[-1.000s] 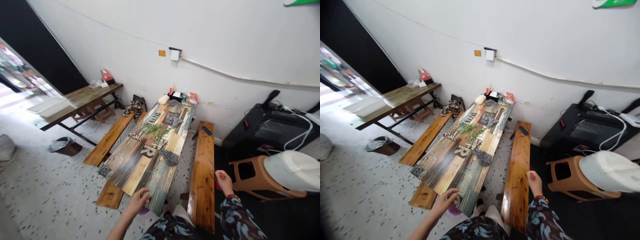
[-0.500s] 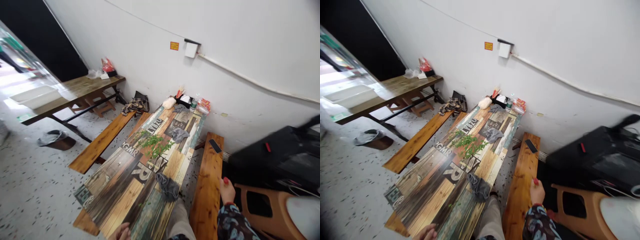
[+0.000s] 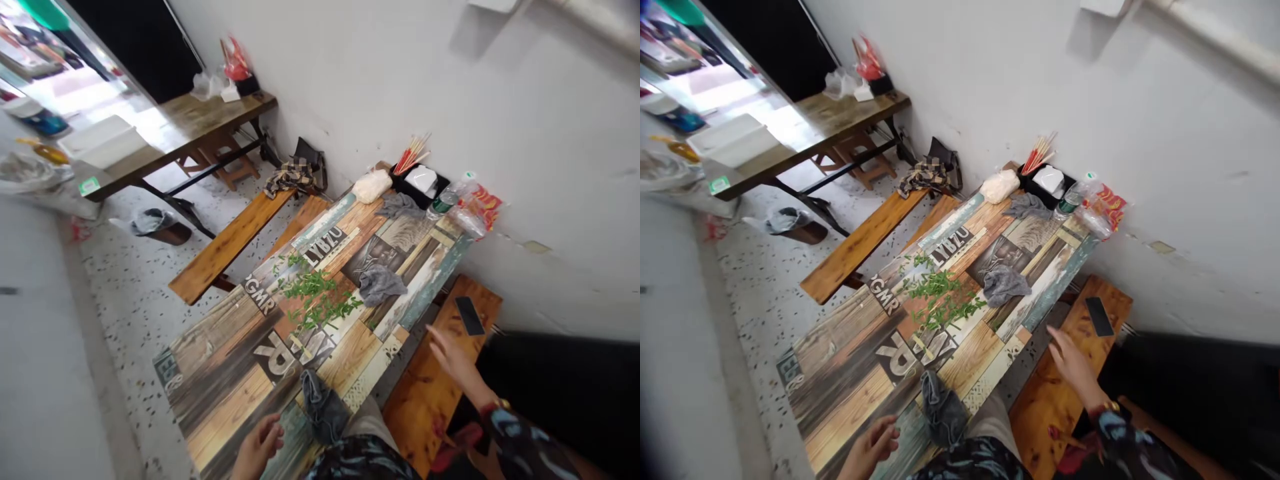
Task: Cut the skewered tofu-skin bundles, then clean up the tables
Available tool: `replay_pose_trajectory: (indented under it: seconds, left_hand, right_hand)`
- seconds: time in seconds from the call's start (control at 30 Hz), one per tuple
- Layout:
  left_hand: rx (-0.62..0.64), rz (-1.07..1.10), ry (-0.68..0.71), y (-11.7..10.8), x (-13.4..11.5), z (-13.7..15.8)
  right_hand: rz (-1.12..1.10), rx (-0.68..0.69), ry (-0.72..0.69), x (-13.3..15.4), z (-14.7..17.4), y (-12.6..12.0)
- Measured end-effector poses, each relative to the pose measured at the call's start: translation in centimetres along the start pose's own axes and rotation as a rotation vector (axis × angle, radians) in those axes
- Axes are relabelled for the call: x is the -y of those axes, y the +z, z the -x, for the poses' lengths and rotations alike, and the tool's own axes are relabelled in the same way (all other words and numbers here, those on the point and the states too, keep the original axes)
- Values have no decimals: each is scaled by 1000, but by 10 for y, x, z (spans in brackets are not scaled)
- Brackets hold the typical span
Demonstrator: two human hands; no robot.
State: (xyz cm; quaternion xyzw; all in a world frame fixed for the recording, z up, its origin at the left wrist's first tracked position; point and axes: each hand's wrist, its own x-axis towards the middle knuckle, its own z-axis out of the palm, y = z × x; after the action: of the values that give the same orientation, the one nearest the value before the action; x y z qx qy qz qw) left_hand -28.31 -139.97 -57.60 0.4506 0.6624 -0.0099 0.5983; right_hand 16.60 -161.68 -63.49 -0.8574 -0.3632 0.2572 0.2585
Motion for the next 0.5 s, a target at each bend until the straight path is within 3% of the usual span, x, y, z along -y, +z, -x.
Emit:
replay_pose_trajectory:
  seconds: [0.07, 0.13, 0.23, 0.33, 0.43, 0.5]
  left_hand:
    - [-9, -24, -2, 4, -3, -8]
    - [-6, -62, 0, 6, -4, -13]
    - [-19, -138, 59, 9, -3, -18]
    - [-26, -253, 162, 14, 1, -22]
    - [-8, -408, 254, 24, 4, -28]
    - [7, -535, 321, 32, 4, -30]
  right_hand:
    - [82, -66, -160, 30, -66, -5]
    - [146, -73, -273, 60, -127, 8]
    - [195, -102, -218, 90, -176, 50]
    - [201, -188, -133, 106, -162, 104]
    - [148, -245, -102, 124, -106, 153]
    - [46, -198, -136, 142, -70, 180]
